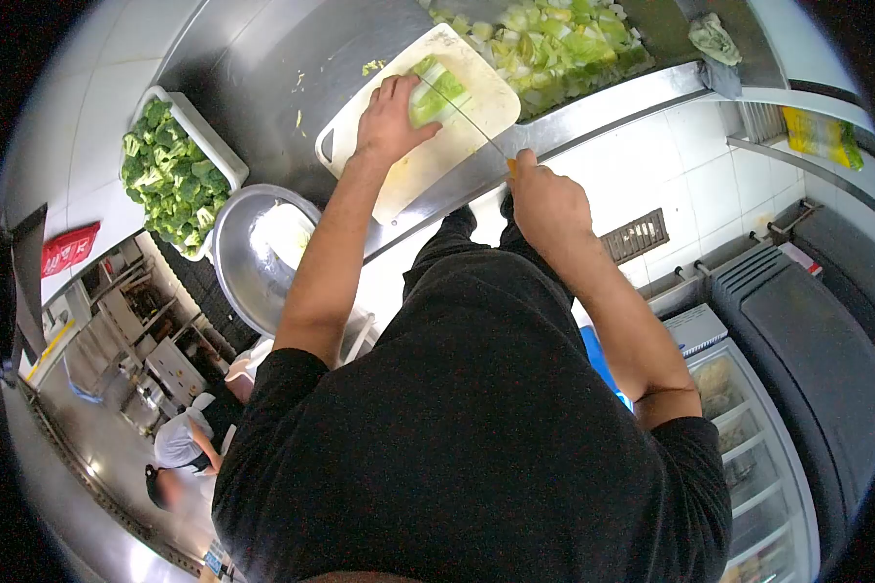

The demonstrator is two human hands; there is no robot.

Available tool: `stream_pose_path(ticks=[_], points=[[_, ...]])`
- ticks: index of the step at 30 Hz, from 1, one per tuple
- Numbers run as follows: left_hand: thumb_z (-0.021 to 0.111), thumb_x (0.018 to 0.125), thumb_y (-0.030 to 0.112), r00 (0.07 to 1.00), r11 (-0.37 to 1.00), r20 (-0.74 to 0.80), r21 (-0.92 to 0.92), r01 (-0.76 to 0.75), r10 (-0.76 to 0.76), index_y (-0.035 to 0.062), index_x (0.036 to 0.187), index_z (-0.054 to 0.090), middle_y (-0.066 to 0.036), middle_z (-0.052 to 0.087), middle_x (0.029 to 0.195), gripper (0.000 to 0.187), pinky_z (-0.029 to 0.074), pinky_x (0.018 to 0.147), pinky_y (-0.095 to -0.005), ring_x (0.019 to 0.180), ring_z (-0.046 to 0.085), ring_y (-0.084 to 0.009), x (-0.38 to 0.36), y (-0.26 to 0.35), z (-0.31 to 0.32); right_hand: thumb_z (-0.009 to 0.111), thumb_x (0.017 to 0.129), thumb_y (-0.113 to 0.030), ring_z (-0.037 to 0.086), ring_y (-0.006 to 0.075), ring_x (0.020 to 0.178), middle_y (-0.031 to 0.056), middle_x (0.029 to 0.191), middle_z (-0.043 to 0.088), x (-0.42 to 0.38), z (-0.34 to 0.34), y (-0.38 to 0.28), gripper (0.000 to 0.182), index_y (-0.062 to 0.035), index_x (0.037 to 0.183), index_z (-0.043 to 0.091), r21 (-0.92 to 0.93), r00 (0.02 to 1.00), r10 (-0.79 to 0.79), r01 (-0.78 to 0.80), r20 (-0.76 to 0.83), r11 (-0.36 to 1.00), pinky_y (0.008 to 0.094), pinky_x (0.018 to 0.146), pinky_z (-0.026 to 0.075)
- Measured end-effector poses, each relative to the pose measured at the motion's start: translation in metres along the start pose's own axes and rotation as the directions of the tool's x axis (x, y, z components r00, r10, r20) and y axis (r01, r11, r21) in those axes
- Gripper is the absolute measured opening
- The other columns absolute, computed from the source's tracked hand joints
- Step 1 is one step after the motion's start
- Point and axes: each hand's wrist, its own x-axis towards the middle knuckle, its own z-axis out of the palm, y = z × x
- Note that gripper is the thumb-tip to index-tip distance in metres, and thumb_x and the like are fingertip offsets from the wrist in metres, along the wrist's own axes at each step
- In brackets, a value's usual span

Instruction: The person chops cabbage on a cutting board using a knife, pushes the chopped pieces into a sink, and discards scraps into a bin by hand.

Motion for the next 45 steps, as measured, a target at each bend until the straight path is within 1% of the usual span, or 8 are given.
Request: stream_pose_path(ticks=[6,16,24,26,27,30,37,45], points=[[0.088,0.075,0.035,1.000,1.000,-0.019,-0.028,-0.012,0.011,0.0164,0.144,0.048,-0.012,0.049,0.148,0.082,0.049,0.111,-0.0456,0.137,0.051,-0.0340,0.002,-0.005,0.007,0.055,0.106,-0.025,0.075,0.0428,0.087,0.0240,0.091,0.075,0.014,-0.006,-0.010,0.025,-0.0010,0.114,0.051,0.048,0.990,0.042,-0.049,0.131,0.998,0.0537,0.077,0.059],[0.090,0.074,0.036,0.999,0.997,-0.028,-0.072,-0.017,0.015,0.0175,0.144,0.049,-0.010,0.051,0.146,0.083,0.050,0.109,-0.0447,0.134,0.054,-0.0325,0.001,-0.007,0.009,0.051,0.108,-0.030,0.073,0.0441,0.098,0.0254,0.102,0.075,0.121,0.069,-0.019,0.032,-0.0007,0.119,0.048,0.164,0.987,0.044,-0.070,0.157,0.984,0.0543,0.086,0.057],[0.092,0.074,0.037,0.999,0.994,-0.012,-0.103,0.032,-0.034,0.0165,0.145,0.050,-0.010,0.049,0.149,0.085,0.048,0.113,-0.0447,0.137,0.052,-0.0321,-0.007,-0.003,0.000,0.055,0.106,-0.039,0.072,0.0465,0.101,0.0280,0.104,0.073,0.136,0.067,0.016,0.041,-0.0019,0.121,0.050,0.171,0.997,-0.004,-0.009,0.075,0.985,0.0556,0.088,0.055],[0.091,0.075,0.035,0.995,0.981,-0.087,-0.194,0.025,-0.042,0.0156,0.145,0.049,-0.010,0.048,0.150,0.084,0.047,0.114,-0.0448,0.138,0.051,-0.0326,-0.019,-0.009,0.005,0.056,0.105,-0.040,0.072,0.0470,0.098,0.0283,0.102,0.073,0.142,0.062,0.040,0.042,-0.0013,0.120,0.051,0.160,0.992,0.121,-0.116,-0.025,0.980,0.0556,0.086,0.056],[0.091,0.076,0.035,0.991,0.971,-0.122,-0.240,0.020,-0.051,0.0151,0.146,0.049,-0.010,0.048,0.150,0.084,0.047,0.114,-0.0448,0.139,0.050,-0.0329,-0.025,-0.013,0.008,0.057,0.105,-0.040,0.072,0.0472,0.097,0.0284,0.101,0.073,0.142,0.060,0.051,0.043,-0.0010,0.120,0.052,0.158,0.981,0.182,-0.169,-0.073,0.973,0.0556,0.085,0.056],[0.090,0.077,0.032,0.985,0.963,-0.147,-0.264,0.049,-0.090,0.0137,0.146,0.050,-0.011,0.049,0.149,0.082,0.047,0.114,-0.0452,0.138,0.051,-0.0336,-0.036,-0.022,0.007,0.056,0.105,-0.040,0.072,0.0485,0.090,0.0300,0.095,0.073,0.128,0.031,0.067,0.043,0.0000,0.120,0.052,0.136,0.979,0.152,-0.134,-0.136,0.982,0.0576,0.079,0.057],[0.085,0.081,0.031,0.995,0.976,-0.044,-0.204,0.076,-0.087,0.0166,0.142,0.053,-0.012,0.054,0.144,0.071,0.050,0.110,-0.0453,0.134,0.054,-0.0341,-0.031,-0.031,0.002,0.058,0.104,-0.033,0.073,0.0472,0.085,0.0271,0.087,0.073,0.043,0.013,-0.009,0.036,-0.0002,0.116,0.051,0.066,0.998,-0.035,0.032,0.047,0.997,0.0560,0.077,0.058],[0.084,0.081,0.032,0.998,0.982,0.022,-0.182,0.058,-0.055,0.0168,0.142,0.053,-0.012,0.055,0.141,0.069,0.050,0.109,-0.0459,0.132,0.056,-0.0343,-0.024,-0.030,-0.003,0.056,0.105,-0.027,0.074,0.0461,0.082,0.0261,0.084,0.074,0.006,0.006,-0.038,0.028,0.0001,0.110,0.051,0.034,0.992,0.012,-0.017,0.123,0.999,0.0552,0.075,0.059]])
